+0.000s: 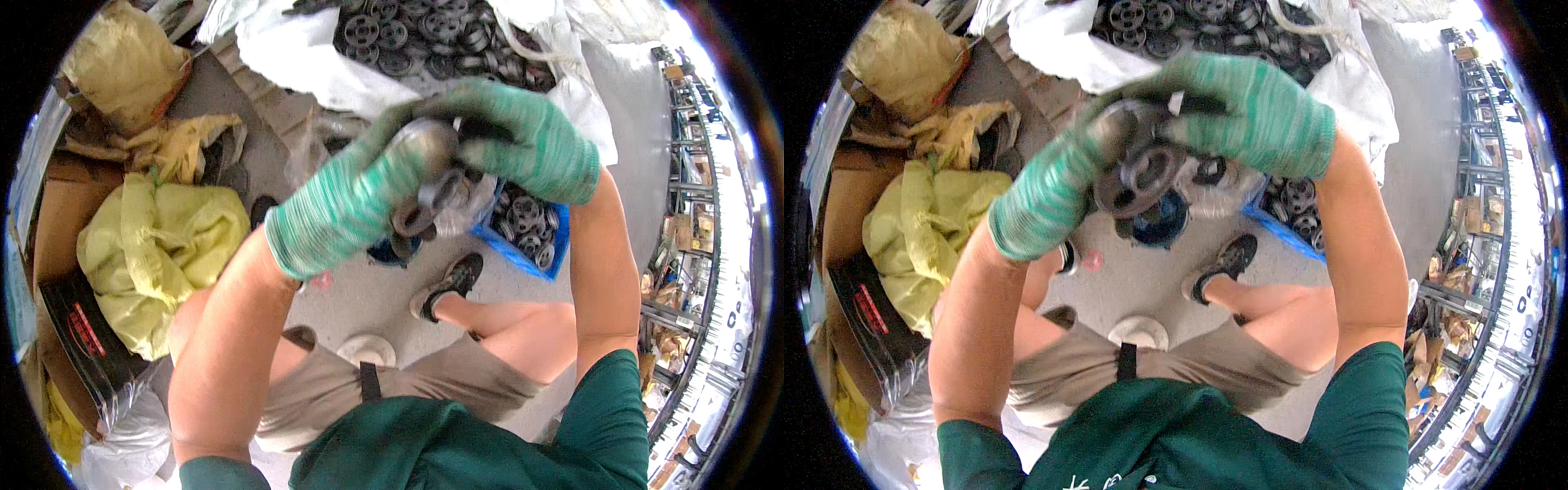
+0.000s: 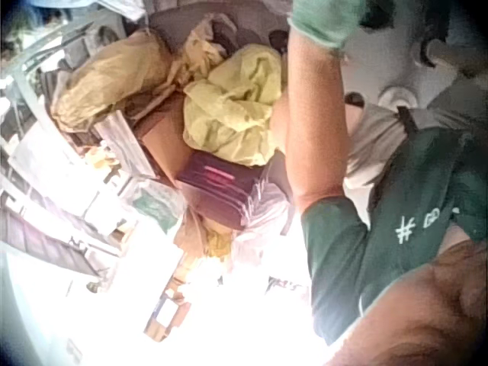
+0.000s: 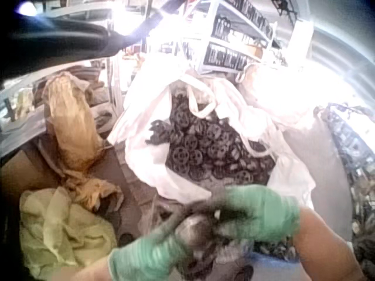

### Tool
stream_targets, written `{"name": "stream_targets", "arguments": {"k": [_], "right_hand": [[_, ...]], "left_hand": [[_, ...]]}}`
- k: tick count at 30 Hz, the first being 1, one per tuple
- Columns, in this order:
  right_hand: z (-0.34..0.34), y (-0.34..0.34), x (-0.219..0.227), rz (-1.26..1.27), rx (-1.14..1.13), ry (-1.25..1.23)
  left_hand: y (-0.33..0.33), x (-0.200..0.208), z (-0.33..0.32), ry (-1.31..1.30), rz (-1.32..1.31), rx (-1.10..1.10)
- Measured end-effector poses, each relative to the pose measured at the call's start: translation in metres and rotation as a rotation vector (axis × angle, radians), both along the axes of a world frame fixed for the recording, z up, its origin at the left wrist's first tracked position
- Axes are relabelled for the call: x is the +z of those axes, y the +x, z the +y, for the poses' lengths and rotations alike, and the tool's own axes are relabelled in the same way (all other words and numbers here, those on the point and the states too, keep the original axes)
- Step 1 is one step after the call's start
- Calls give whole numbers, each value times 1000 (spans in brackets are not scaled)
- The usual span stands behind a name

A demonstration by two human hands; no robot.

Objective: The person is sitting on the floor in a workshop, assembling small metal parts. They pick up a metal component, apply a blue substance from a small container using a brush, and then insert a small ring into the component. This process is repeated for multiple parts, which are then placed into a blue crate.

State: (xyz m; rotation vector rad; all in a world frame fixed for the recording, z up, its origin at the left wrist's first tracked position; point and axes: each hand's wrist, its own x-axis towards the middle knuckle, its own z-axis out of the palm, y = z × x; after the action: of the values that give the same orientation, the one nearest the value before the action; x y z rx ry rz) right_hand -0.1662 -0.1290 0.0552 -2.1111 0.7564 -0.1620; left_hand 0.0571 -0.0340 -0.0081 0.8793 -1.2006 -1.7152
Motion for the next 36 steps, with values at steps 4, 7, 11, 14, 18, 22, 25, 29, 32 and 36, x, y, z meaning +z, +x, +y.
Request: {"name": "stream_targets", "arguments": {"k": [4, 7, 11, 14, 18, 22, 25, 29, 32, 36], "right_hand": [[30, -30, -50, -258, -318, 224], [58, -63, -150, 280, -201, -210], [102, -47, -236, 666, -140, -220], [108, -45, -273, 766, -125, -209], [98, -44, -304, 881, -54, -286], [105, -11, -270, 725, -24, -194], [107, -2, -274, 458, -45, 54], [108, -15, -289, 401, -182, 64], [99, -17, -263, 310, -317, 118], [86, -29, -185, 138, -430, 81]], "left_hand": [[-2, -3, 14, 84, 129, 181], [0, 5, 13, 265, 258, 270], [6, 21, 18, 211, 598, 203], [4, 20, 14, 306, 567, 320], [-3, 13, 12, 289, 536, 457], [9, 18, 10, 336, 590, 358], [16, 22, 9, 367, 694, 243], [16, 20, 8, 328, 688, 201], [14, 21, 9, 277, 658, 180], [11, 23, 8, 251, 614, 162]]}}
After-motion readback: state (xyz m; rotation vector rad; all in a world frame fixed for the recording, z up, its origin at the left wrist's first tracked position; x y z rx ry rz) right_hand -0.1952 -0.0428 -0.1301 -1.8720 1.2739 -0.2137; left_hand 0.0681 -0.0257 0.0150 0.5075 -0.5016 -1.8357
